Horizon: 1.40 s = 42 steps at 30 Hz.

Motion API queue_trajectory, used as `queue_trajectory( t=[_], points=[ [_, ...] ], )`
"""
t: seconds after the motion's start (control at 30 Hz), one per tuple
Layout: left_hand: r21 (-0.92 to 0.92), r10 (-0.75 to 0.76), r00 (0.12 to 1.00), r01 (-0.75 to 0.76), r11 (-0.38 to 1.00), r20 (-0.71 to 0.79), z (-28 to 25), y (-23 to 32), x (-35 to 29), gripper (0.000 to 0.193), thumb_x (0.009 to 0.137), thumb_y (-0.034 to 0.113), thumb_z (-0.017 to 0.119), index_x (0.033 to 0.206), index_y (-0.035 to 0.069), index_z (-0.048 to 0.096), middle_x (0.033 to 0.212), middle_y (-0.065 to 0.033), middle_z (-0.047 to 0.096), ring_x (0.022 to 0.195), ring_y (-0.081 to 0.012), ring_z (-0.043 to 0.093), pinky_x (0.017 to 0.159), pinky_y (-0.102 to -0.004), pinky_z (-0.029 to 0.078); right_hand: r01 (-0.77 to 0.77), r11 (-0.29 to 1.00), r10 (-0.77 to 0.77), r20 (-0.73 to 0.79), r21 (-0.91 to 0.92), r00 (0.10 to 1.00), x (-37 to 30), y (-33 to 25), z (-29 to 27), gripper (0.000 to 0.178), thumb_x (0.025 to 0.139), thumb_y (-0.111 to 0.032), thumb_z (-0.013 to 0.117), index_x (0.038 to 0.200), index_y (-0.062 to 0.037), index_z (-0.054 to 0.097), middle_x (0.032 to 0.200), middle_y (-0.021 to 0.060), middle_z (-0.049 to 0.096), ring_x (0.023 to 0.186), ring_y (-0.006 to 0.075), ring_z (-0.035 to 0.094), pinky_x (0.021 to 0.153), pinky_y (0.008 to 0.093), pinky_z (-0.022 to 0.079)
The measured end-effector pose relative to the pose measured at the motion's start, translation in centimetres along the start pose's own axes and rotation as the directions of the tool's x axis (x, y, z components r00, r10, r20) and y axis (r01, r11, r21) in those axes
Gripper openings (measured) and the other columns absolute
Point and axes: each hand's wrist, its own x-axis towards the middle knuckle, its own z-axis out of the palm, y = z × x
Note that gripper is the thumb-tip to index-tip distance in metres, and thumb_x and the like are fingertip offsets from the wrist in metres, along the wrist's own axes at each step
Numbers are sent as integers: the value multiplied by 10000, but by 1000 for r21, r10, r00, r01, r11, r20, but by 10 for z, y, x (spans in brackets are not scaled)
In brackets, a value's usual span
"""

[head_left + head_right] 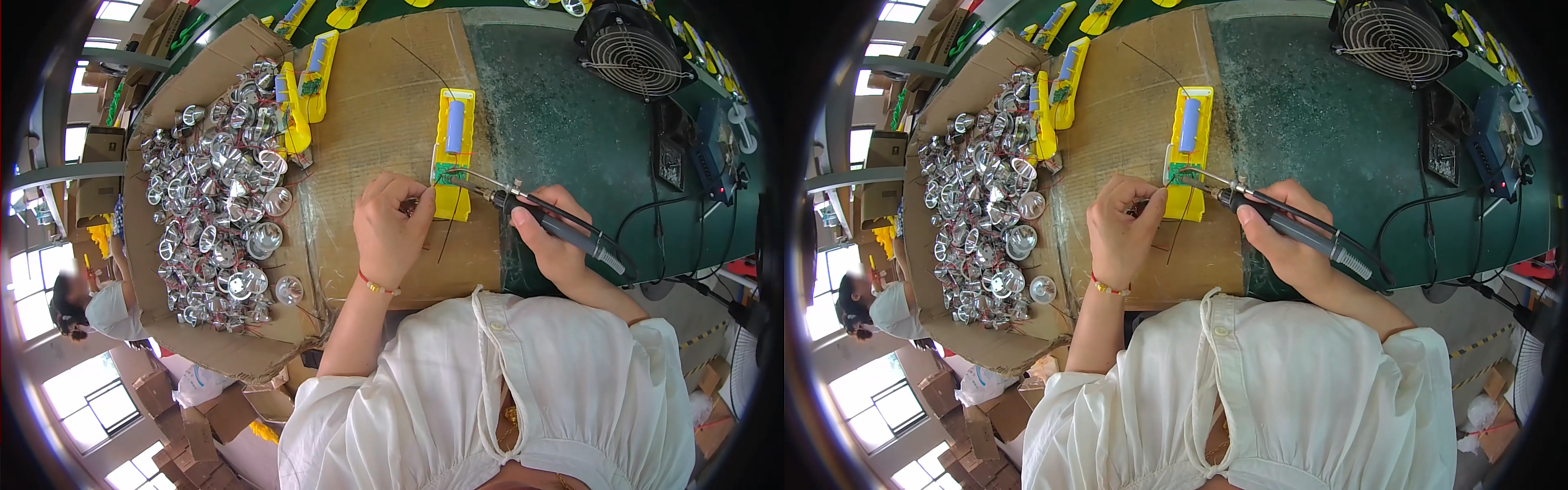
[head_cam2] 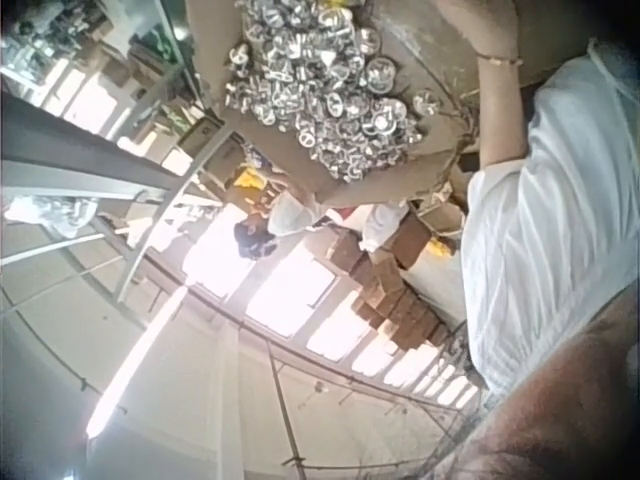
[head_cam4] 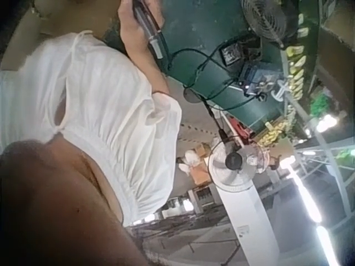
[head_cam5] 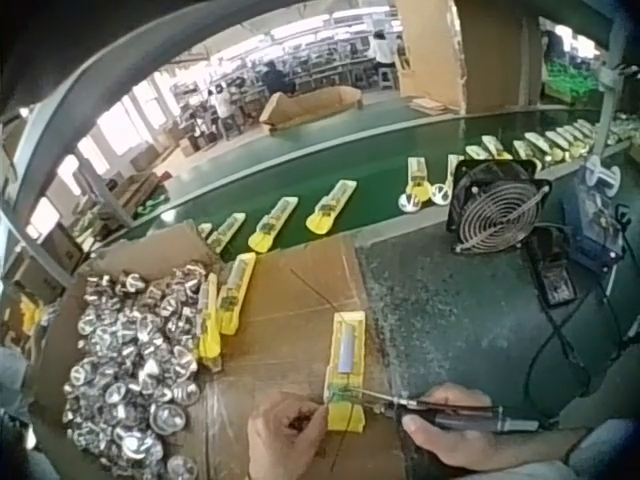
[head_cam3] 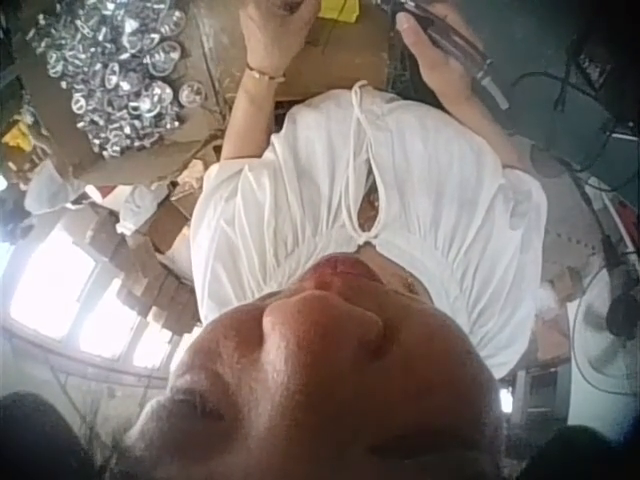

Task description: Soldering wires and circuit boards into plastic flashlight housings on an assembly line.

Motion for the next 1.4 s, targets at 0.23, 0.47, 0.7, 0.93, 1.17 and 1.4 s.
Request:
queue_trajectory(
  t=[0.23, 0.47, 0.7, 0.93, 1.17, 1.4],
  points=[
    [-47, -55, 998, 56, 997, 29, 1, 2, 1, 81, 718, 61, 663, 674, 18, 611, 673, -81, 570, 562, -196, 546, 530, -296, 441, -79, 982, 91, -60, 172, 994, -1, 2, 1, 156, 813, -97, 629, 878, 11, 537, 708, 76, 607, 632, 93, 557, 572, 222, 447],
    [-62, -99, 994, 101, 993, 39, -1, 6, 2, 102, 721, 61, 664, 651, 13, 608, 670, -84, 578, 594, -184, 577, 549, -264, 460, -22, 988, 37, -93, 152, 995, -4, 2, -5, 145, 806, -79, 641, 873, 15, 552, 721, 56, 623, 639, 73, 563, 566, 209, 447],
    [-10, 176, 976, -176, 984, 130, -22, 5, -5, 487, 624, 67, 754, 1069, 69, 555, 1076, -105, 540, 833, -198, 610, 666, -279, 506, -20, 991, 30, -77, 130, 997, -7, 3, -9, 165, 822, -105, 617, 892, 12, 524, 707, 91, 602, 602, 98, 547, 531, 219, 432],
    [393, 193, 977, -143, 908, -90, -75, -40, -12, 745, 619, 7, 727, 1286, 47, 399, 1245, -176, 427, 1112, -313, 463, 915, -392, 415, -23, 991, 34, -79, 134, 996, -9, 4, -12, 151, 817, -80, 608, 891, 19, 521, 719, 93, 595, 604, 100, 549, 528, 215, 430],
    [519, 283, 948, -171, 838, -145, -52, -23, 13, 103, 709, 117, 685, 785, 60, 646, 880, -72, 606, 891, -258, 564, 735, -360, 429, -23, 996, 28, -58, 83, 998, -11, 2, -15, 165, 809, -88, 616, 891, 26, 528, 752, 89, 584, 639, 117, 572, 573, 234, 457],
    [444, -334, 782, 82, 892, 526, -22, -4, 58, 176, 741, 239, 659, 693, 73, 631, 683, -89, 635, 652, -255, 611, 594, -347, 482, 0, 999, 3, -58, 42, 998, -16, 3, -19, 174, 806, -90, 617, 895, 29, 527, 765, 90, 582, 648, 121, 576, 583, 237, 465]
  ],
)
